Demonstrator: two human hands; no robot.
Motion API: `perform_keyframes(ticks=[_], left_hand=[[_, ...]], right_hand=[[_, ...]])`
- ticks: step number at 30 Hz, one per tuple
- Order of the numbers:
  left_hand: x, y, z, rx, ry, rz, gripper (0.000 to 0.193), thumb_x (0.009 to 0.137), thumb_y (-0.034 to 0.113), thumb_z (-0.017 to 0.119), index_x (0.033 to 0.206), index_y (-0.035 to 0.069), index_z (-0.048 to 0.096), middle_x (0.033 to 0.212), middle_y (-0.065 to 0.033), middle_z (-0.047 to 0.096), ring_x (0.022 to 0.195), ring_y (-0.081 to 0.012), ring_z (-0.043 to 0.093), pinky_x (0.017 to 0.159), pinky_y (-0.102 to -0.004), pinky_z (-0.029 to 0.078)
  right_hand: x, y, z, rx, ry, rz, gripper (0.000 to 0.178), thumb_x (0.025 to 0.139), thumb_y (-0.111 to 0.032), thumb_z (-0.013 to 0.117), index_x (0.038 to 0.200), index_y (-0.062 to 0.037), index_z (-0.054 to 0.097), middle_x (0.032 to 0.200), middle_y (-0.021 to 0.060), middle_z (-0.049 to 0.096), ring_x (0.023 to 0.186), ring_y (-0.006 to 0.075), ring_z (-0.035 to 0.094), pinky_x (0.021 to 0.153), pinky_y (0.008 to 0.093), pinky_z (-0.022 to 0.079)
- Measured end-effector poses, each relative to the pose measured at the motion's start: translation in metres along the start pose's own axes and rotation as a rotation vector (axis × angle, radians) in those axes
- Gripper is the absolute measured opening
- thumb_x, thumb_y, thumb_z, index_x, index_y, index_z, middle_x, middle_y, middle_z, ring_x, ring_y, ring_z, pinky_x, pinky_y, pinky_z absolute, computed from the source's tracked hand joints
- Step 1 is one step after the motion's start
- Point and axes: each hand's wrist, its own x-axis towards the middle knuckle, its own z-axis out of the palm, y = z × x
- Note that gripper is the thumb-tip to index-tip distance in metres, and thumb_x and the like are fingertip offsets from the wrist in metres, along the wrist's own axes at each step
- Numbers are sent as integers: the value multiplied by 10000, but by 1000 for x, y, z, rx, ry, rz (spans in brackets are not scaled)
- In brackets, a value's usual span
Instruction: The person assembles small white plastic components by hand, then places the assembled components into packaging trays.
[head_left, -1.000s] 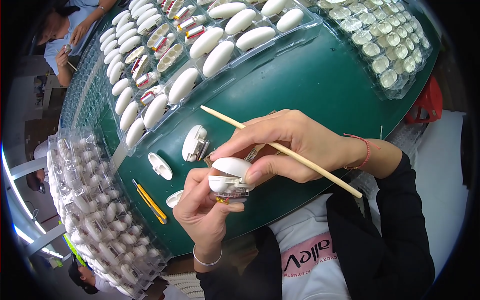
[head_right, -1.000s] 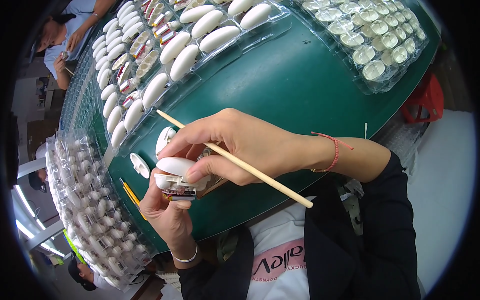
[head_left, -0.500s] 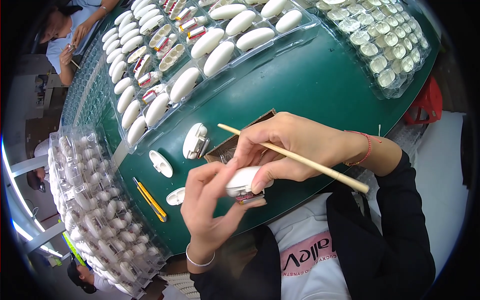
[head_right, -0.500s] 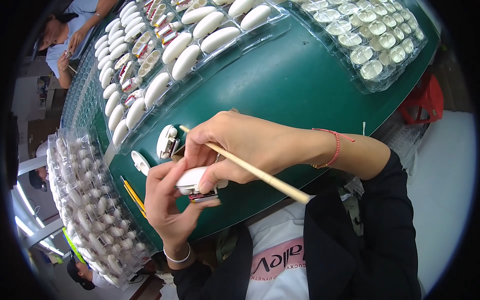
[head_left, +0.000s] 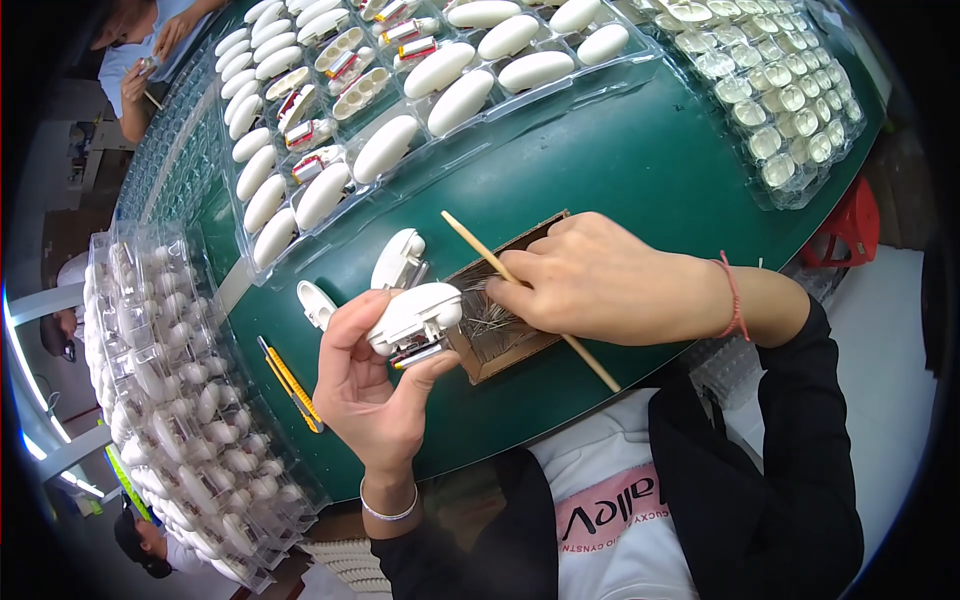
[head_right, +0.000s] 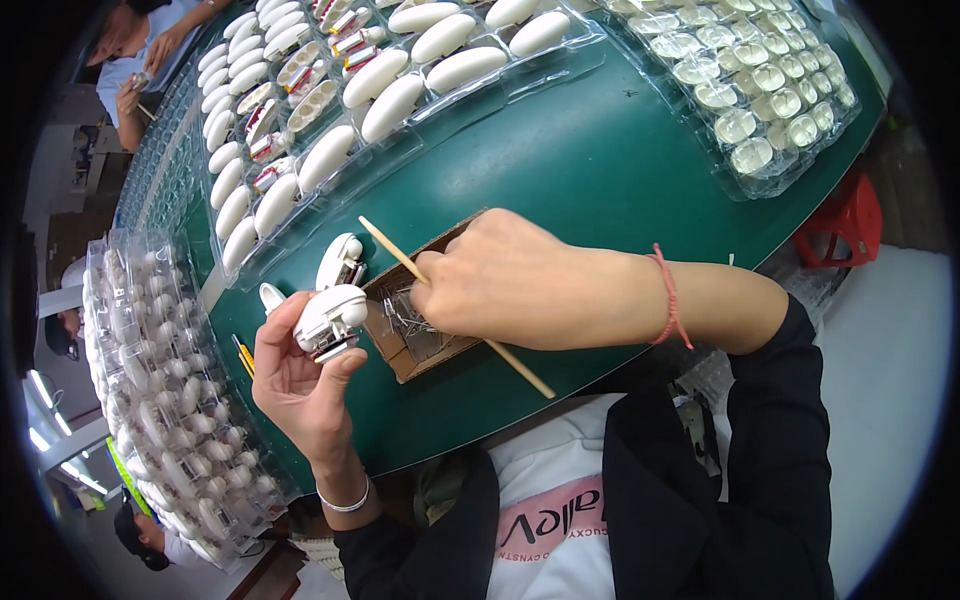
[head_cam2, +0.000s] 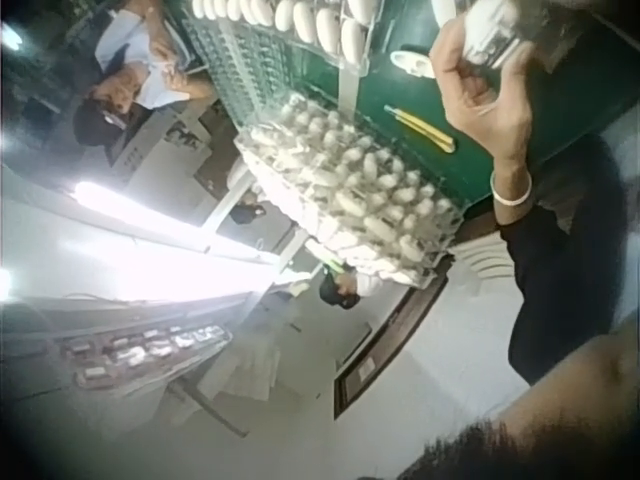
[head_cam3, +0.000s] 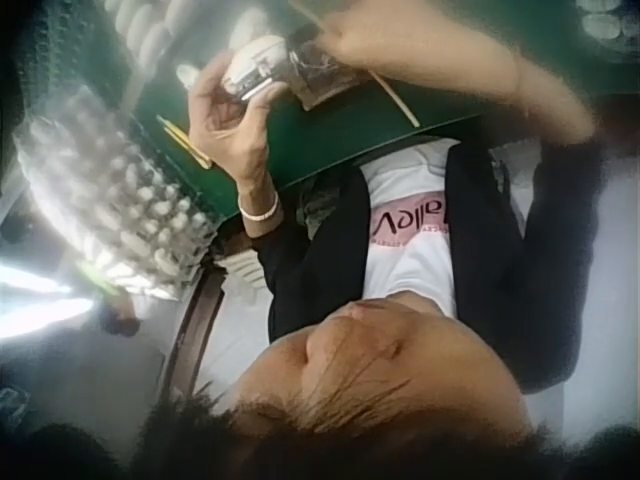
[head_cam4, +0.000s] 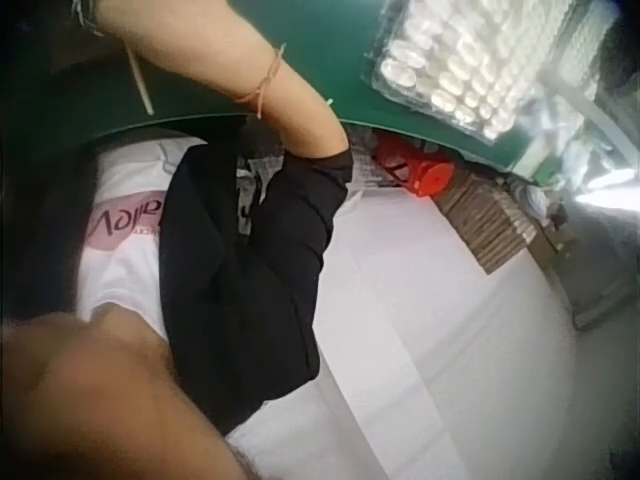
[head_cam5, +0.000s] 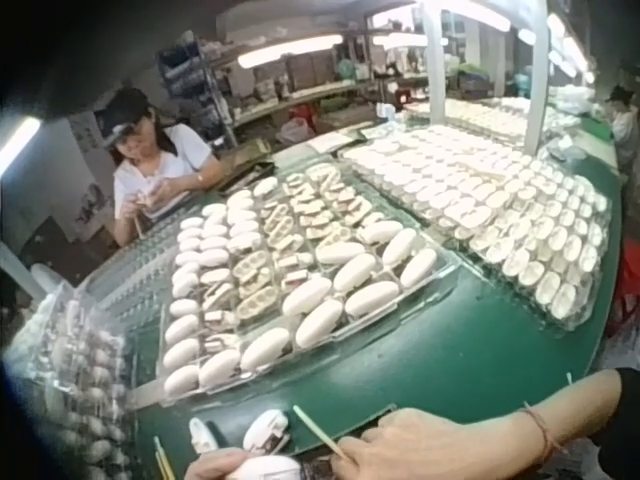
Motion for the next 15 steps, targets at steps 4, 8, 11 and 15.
perform_keyframes(ticks=[4, 8, 11, 15], left_hand=[[0, -3, 0, -90, 14, -20, 552, 701, -85, 784, 1173, -83, 497, 1191, -173, 545, 1064, -215, 603, 929, -312, 514], [-2, -2, -2, -115, 53, -56, 545, 708, -72, 784, 1171, -83, 498, 1185, -171, 549, 1056, -207, 605, 921, -305, 513], [0, -4, -1, -98, 19, -26, 541, 711, -66, 784, 1171, -83, 499, 1183, -169, 549, 1045, -202, 606, 911, -303, 513], [0, -6, 0, -91, 11, -9, 540, 712, -61, 785, 1171, -81, 500, 1178, -167, 550, 1039, -199, 606, 907, -302, 511]], right_hand=[[15, -2, 16, 91, -32, 16, 115, 730, -99, 647, 809, -34, 593, 771, 80, 585, 654, 251, 647, 522, 366, 488], [12, 2, 19, 352, 116, 48, 96, 751, -67, 681, 811, -31, 615, 761, 81, 609, 655, 250, 643, 538, 342, 491], [9, 4, 23, 787, 348, 115, 148, 746, -46, 761, 882, -46, 704, 818, 90, 680, 664, 247, 644, 567, 318, 501], [8, 4, 18, 887, 443, 100, 130, 775, -34, 748, 902, -32, 718, 838, 87, 694, 634, 181, 639, 546, 279, 490]])
